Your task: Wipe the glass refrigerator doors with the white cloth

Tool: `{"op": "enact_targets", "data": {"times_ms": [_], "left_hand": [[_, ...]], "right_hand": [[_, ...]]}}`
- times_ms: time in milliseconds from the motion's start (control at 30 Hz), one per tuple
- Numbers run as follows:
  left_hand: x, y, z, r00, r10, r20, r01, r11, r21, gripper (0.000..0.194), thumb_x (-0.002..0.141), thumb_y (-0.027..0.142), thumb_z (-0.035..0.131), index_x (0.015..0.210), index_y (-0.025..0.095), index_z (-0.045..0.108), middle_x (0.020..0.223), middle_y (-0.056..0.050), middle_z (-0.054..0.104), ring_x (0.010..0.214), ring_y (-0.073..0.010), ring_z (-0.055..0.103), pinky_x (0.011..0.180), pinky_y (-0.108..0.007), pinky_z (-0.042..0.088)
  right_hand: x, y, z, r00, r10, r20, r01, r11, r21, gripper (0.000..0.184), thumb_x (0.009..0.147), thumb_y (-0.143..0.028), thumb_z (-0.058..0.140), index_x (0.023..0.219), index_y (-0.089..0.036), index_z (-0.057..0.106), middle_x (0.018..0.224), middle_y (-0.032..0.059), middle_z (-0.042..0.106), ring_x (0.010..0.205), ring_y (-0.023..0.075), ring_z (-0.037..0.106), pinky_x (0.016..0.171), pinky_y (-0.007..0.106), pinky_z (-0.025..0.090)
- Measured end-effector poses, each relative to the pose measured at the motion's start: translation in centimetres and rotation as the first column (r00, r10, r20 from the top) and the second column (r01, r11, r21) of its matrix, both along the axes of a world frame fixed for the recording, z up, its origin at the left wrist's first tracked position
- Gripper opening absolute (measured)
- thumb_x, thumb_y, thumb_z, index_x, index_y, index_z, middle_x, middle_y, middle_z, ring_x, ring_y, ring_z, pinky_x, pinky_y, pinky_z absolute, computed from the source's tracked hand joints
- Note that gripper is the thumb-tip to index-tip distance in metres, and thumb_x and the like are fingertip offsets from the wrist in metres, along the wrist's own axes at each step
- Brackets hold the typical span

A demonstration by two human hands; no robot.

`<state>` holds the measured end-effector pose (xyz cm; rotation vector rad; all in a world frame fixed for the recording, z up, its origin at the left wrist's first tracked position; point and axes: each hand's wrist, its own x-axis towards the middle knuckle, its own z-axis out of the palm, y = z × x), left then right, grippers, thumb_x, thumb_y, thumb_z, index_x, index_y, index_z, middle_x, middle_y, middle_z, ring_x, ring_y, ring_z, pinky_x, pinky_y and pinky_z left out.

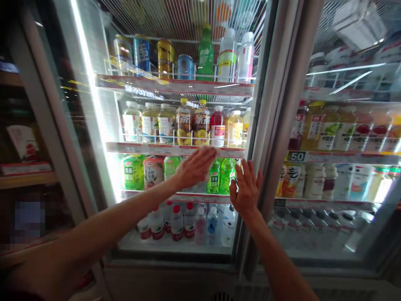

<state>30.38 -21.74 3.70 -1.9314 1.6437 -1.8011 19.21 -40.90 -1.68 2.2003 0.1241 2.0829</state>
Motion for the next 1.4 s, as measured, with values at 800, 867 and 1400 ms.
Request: {"op": "enact_targets", "data": {"times_ms": [800, 867, 1400], "left_hand": [[-2.1, -6.7, 6.0, 0.996, -0.033, 0.079, 0.031, 0.999, 0.026, 0.06, 0.083, 0.018, 0.039, 0.139, 0.007, 0.019, 0.147, -0.01, 0.024, 0.138, -0.023, 0.012, 0.114, -0.041, 0.015], [-2.2, -6.3, 6.6, 0.99, -0.06, 0.13, 0.047, 0.994, 0.1, 0.058, 0.084, 0.018, 0.039, 0.138, 0.005, 0.024, 0.146, -0.01, 0.027, 0.137, -0.0226, 0.014, 0.114, -0.039, 0.014], [-0.7, -2.9, 13.0, 0.964, -0.066, 0.256, 0.018, 0.983, 0.185, 0.052, 0.086, 0.019, 0.035, 0.138, 0.014, 0.027, 0.145, -0.003, 0.031, 0.136, -0.0159, 0.019, 0.114, -0.033, 0.017]], "right_hand": [[-1.4, -1.7, 4.1, 0.987, -0.012, 0.163, 0.01, 1.0, 0.012, 0.054, 0.083, -0.019, 0.044, 0.136, -0.021, 0.032, 0.14, 0.0125, 0.04, 0.133, 0.0252, 0.031, 0.107, 0.052, 0.025], [-0.7, -1.0, 5.2, 0.985, 0.004, 0.171, -0.005, 1.0, 0.003, 0.054, 0.084, -0.018, 0.043, 0.137, -0.02, 0.032, 0.14, 0.0131, 0.04, 0.133, 0.025, 0.03, 0.107, 0.052, 0.025], [1.5, 1.0, 9.6, 0.971, 0.064, 0.232, -0.061, 0.998, -0.021, 0.055, 0.085, -0.018, 0.041, 0.139, -0.022, 0.028, 0.141, 0.0124, 0.038, 0.133, 0.0252, 0.03, 0.106, 0.054, 0.026]]}}
